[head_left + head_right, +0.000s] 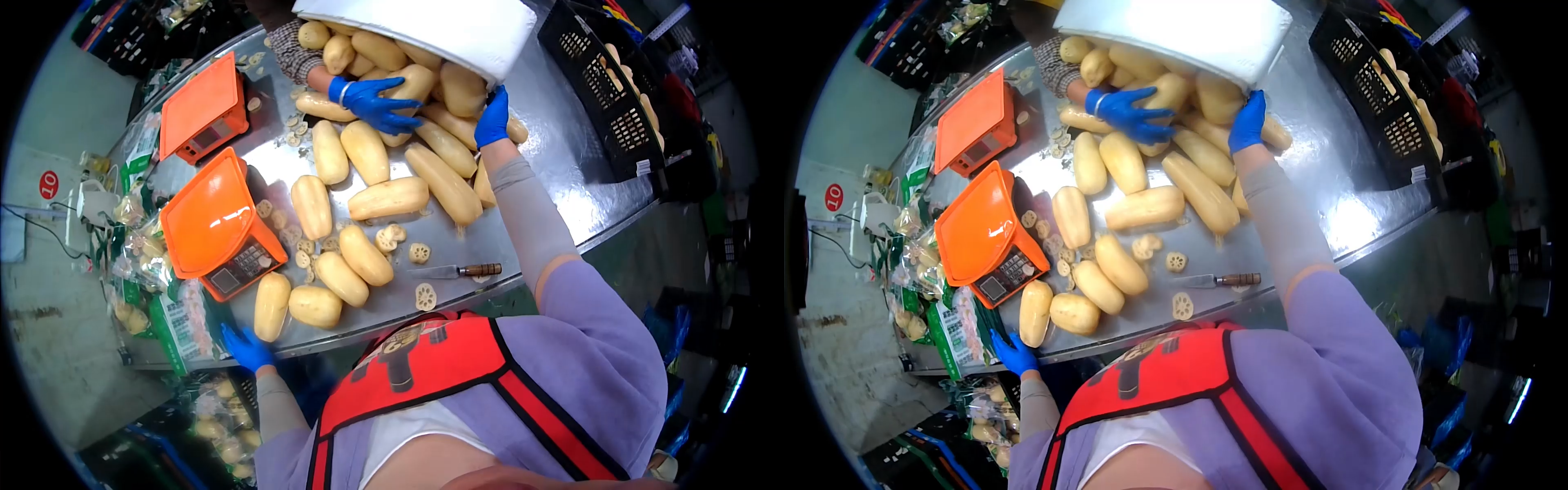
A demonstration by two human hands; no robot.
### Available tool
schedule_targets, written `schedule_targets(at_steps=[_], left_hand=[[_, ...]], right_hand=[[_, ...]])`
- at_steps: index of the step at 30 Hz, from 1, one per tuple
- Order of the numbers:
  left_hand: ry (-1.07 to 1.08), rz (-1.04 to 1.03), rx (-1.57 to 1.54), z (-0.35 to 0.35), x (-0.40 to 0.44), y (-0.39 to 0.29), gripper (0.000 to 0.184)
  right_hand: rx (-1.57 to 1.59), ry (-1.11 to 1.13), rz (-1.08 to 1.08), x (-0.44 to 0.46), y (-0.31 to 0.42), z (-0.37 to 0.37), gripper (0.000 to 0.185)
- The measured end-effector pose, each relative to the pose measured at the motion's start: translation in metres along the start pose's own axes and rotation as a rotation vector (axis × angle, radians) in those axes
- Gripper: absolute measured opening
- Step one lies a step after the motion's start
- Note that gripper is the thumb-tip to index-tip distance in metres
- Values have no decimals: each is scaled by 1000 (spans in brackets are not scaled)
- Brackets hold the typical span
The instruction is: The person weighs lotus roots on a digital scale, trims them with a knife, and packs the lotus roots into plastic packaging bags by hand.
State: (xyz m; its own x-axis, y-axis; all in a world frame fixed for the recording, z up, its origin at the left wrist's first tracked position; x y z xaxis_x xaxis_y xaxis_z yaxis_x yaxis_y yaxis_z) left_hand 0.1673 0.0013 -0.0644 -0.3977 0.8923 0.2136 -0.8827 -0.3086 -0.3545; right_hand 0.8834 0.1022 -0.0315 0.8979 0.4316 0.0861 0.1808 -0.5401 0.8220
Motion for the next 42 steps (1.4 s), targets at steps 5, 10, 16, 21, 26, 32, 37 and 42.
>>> schedule_targets(at_steps=[5,10,16,21,26,32,37,42], left_hand=[[9,-1,-24,-4,2,5,54],[20,33,3,-2,2,1,54],[-1,15,-7,-1,0,2,54],[20,39,-26,-1,0,1,54],[25,23,5,-4,1,4,53],[32,39,1,-4,1,4,52],[25,17,11,-5,1,5,52],[35,25,10,-6,1,8,52]], right_hand=[[-238,109,-86,-30,9,25,56],[-281,115,-180,-51,10,37,61],[-454,372,221,-54,5,27,58],[-536,418,241,-33,12,20,57],[-308,288,289,4,19,22,56],[-438,208,307,54,36,33,56],[-653,398,334,62,19,39,52],[-886,499,312,66,26,45,51]])
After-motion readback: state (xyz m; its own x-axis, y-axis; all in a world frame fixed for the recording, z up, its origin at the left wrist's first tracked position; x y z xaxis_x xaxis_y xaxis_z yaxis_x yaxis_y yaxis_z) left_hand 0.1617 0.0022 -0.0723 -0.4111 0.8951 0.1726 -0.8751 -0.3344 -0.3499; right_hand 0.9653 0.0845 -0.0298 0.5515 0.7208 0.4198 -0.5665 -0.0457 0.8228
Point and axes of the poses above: each hand's wrist, its own x-axis towards the middle knuckle, its own z-axis out of the back of the hand, y = z × x, the point moved 6 cm from there along x, towards the middle knuckle, and after that the axes turned 12 degrees about z, right-handed, at the moved point
